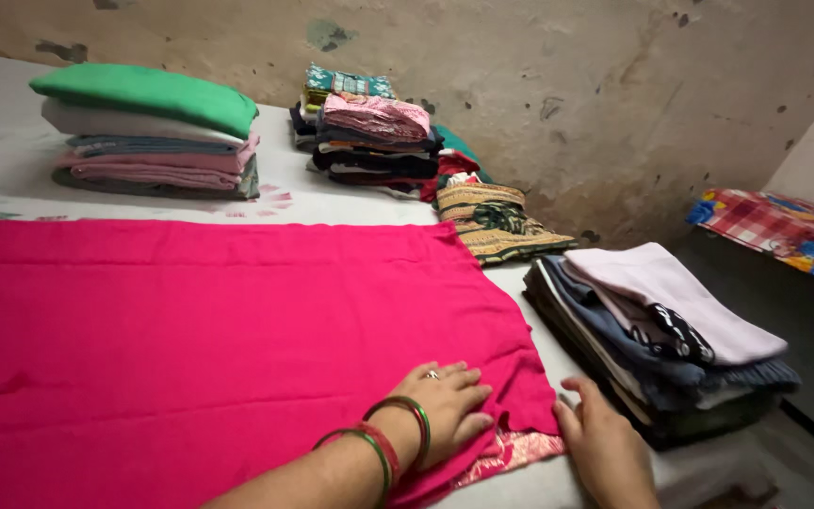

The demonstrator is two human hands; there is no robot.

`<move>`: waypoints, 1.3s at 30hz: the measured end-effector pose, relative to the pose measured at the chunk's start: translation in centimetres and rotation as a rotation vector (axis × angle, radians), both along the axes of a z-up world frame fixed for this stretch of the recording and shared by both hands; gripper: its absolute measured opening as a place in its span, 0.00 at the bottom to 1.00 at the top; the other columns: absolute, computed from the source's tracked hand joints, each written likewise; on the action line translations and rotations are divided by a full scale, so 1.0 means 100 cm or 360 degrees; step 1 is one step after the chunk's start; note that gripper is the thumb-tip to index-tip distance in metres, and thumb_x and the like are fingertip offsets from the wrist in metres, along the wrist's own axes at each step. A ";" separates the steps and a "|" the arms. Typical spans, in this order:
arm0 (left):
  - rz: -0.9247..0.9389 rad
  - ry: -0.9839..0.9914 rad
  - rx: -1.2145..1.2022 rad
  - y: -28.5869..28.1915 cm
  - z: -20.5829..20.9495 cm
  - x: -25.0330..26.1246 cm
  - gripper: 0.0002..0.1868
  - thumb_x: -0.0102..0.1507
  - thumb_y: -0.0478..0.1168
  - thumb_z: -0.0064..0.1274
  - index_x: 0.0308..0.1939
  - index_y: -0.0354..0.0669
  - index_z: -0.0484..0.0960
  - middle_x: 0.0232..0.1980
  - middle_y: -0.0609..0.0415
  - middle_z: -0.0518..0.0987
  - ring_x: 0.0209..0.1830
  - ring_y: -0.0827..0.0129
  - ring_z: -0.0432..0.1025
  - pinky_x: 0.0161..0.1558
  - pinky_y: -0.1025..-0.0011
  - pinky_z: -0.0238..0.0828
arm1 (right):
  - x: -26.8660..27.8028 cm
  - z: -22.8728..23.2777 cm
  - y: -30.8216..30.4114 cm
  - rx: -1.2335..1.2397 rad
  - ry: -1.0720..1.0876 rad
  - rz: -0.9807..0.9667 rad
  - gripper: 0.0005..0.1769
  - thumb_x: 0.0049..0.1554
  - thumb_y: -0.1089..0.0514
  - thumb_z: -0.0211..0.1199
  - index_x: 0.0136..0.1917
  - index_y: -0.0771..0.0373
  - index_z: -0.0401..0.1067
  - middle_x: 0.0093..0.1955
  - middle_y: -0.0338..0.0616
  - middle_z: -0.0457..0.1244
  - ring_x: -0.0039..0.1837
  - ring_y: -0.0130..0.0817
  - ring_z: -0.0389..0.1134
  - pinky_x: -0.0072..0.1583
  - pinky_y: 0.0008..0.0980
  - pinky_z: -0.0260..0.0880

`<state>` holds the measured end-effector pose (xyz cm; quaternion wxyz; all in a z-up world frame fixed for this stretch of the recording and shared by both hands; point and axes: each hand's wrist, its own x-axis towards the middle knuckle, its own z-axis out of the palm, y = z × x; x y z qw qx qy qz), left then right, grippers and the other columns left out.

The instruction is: The person folds a green pair of pants and places them on a stack. Then the person unfolds a pink dress, smooths it out, and begins folding it on the bed.

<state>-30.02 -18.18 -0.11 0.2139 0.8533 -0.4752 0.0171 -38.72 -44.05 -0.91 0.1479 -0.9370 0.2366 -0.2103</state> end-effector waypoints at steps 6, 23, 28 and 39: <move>-0.0008 0.0031 0.0033 0.002 0.007 -0.011 0.30 0.70 0.58 0.33 0.72 0.51 0.68 0.79 0.53 0.60 0.82 0.60 0.47 0.76 0.52 0.37 | -0.021 0.017 -0.015 0.0135 0.0136 -0.0012 0.17 0.55 0.45 0.67 0.55 0.51 0.77 0.35 0.48 0.71 0.43 0.42 0.73 0.50 0.41 0.74; -0.0079 0.0218 -0.0233 0.006 -0.002 0.005 0.32 0.68 0.59 0.36 0.71 0.49 0.71 0.77 0.54 0.66 0.81 0.61 0.52 0.78 0.55 0.39 | -0.030 0.003 -0.046 -0.0316 -0.0203 0.0816 0.08 0.47 0.63 0.67 0.42 0.54 0.76 0.50 0.37 0.69 0.57 0.42 0.69 0.60 0.39 0.67; -0.0053 0.0069 0.0068 0.007 0.010 -0.012 0.39 0.63 0.66 0.42 0.73 0.52 0.66 0.80 0.54 0.57 0.83 0.62 0.45 0.78 0.54 0.33 | -0.046 0.008 -0.039 -0.0394 0.0078 0.0498 0.12 0.48 0.60 0.68 0.47 0.50 0.75 0.52 0.37 0.67 0.59 0.43 0.67 0.61 0.40 0.68; -0.0266 0.0007 0.0058 -0.022 -0.003 -0.023 0.29 0.67 0.55 0.39 0.71 0.52 0.69 0.76 0.49 0.64 0.79 0.55 0.52 0.76 0.47 0.41 | 0.030 0.044 0.103 0.1009 0.0044 0.1185 0.28 0.64 0.44 0.49 0.72 0.56 0.69 0.73 0.46 0.66 0.73 0.37 0.65 0.71 0.34 0.62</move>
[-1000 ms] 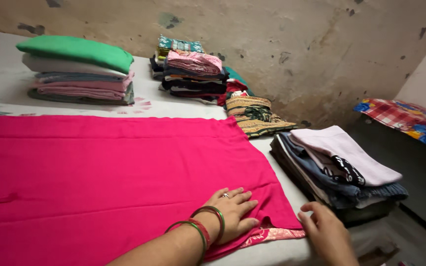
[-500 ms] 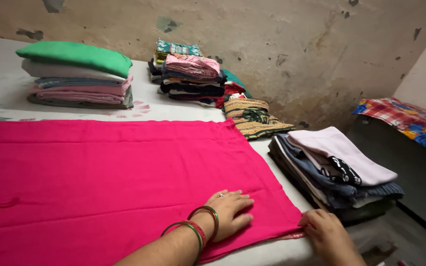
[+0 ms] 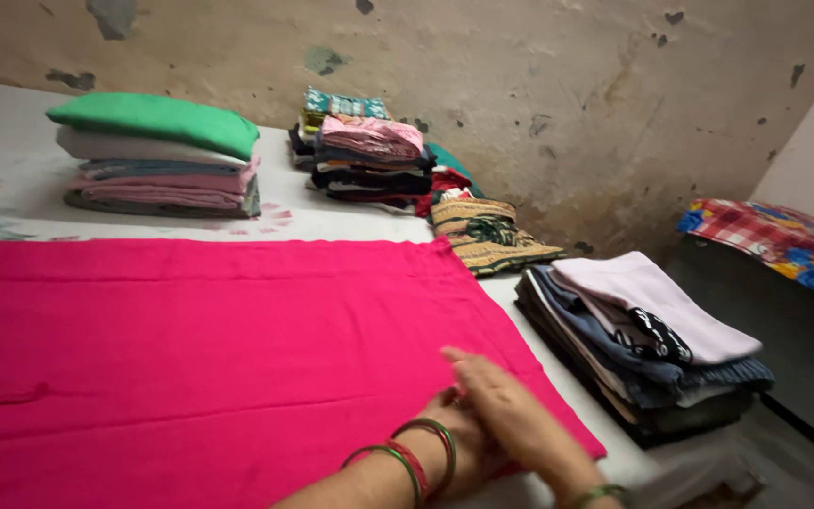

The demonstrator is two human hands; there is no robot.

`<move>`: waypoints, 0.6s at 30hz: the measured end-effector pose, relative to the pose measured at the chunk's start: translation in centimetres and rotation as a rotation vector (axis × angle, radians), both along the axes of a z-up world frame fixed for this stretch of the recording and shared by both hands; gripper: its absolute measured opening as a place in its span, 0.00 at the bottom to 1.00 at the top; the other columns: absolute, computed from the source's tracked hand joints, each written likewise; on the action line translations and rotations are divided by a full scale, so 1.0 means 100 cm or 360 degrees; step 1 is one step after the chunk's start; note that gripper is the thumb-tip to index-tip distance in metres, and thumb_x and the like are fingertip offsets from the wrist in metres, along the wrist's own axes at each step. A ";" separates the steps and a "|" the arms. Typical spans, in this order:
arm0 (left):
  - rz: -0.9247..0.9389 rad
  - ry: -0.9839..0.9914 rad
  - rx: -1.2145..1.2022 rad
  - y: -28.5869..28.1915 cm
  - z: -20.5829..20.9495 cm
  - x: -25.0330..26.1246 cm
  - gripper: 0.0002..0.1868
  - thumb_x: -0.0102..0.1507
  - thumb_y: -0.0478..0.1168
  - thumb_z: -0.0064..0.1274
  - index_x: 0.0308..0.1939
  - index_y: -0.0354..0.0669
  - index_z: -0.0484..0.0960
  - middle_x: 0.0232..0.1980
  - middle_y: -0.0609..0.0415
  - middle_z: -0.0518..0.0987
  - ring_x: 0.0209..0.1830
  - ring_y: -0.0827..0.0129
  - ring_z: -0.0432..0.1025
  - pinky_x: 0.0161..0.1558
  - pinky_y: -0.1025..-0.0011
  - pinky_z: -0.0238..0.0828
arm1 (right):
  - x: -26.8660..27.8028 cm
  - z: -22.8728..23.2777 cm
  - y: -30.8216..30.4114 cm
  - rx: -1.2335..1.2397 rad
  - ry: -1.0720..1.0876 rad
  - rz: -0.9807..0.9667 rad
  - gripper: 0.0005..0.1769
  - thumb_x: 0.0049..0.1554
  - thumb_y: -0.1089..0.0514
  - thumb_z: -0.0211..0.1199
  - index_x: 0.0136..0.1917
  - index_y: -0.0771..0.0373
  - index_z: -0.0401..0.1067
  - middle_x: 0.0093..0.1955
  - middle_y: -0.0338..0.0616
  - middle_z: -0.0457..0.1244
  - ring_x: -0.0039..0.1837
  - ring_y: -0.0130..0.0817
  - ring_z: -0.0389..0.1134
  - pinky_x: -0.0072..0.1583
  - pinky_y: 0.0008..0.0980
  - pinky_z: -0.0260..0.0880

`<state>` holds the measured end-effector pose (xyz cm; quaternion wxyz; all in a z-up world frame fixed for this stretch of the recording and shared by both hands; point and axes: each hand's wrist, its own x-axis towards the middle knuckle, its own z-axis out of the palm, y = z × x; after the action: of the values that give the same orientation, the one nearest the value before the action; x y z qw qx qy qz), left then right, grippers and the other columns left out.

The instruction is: The person folds a green pair of pants and places them on a stack. Then the person unfolds a pink dress, smooths it out, and begins folding it on the bed.

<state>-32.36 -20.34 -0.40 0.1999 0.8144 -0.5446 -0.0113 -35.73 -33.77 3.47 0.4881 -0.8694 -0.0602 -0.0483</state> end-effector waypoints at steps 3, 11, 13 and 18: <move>-0.0191 -0.0035 -0.0168 0.002 -0.006 0.004 0.22 0.68 0.49 0.41 0.64 0.51 0.79 0.69 0.48 0.75 0.73 0.54 0.64 0.76 0.53 0.53 | 0.025 -0.020 0.000 -0.0256 0.0125 -0.0126 0.32 0.65 0.38 0.48 0.74 0.58 0.63 0.79 0.43 0.57 0.81 0.34 0.54 0.78 0.32 0.48; 0.0207 0.0449 -0.0497 0.027 0.012 -0.008 0.17 0.68 0.48 0.43 0.52 0.48 0.84 0.54 0.46 0.83 0.56 0.50 0.75 0.61 0.56 0.68 | 0.042 -0.084 -0.093 -0.1339 -0.0232 -0.0590 0.42 0.60 0.30 0.46 0.77 0.57 0.59 0.81 0.49 0.51 0.82 0.44 0.46 0.77 0.41 0.45; 0.0381 0.0461 -0.0607 0.042 0.017 -0.008 0.18 0.68 0.49 0.43 0.51 0.47 0.85 0.51 0.45 0.83 0.53 0.49 0.76 0.59 0.55 0.68 | 0.046 -0.086 -0.079 -0.1460 -0.0187 -0.0715 0.44 0.59 0.28 0.49 0.77 0.58 0.57 0.80 0.50 0.49 0.82 0.44 0.45 0.76 0.43 0.45; 0.0565 -0.0236 -0.0405 0.105 0.031 0.056 0.26 0.65 0.56 0.47 0.61 0.45 0.78 0.68 0.44 0.73 0.70 0.51 0.65 0.68 0.55 0.59 | 0.030 -0.031 -0.046 -0.1562 0.0082 -0.0721 0.44 0.57 0.25 0.49 0.75 0.54 0.60 0.79 0.46 0.52 0.81 0.41 0.51 0.76 0.43 0.53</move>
<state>-26.79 -9.79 2.70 0.2593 0.8643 -0.4029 0.1529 -32.72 -38.41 0.36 0.0032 -0.9874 0.1253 -0.0971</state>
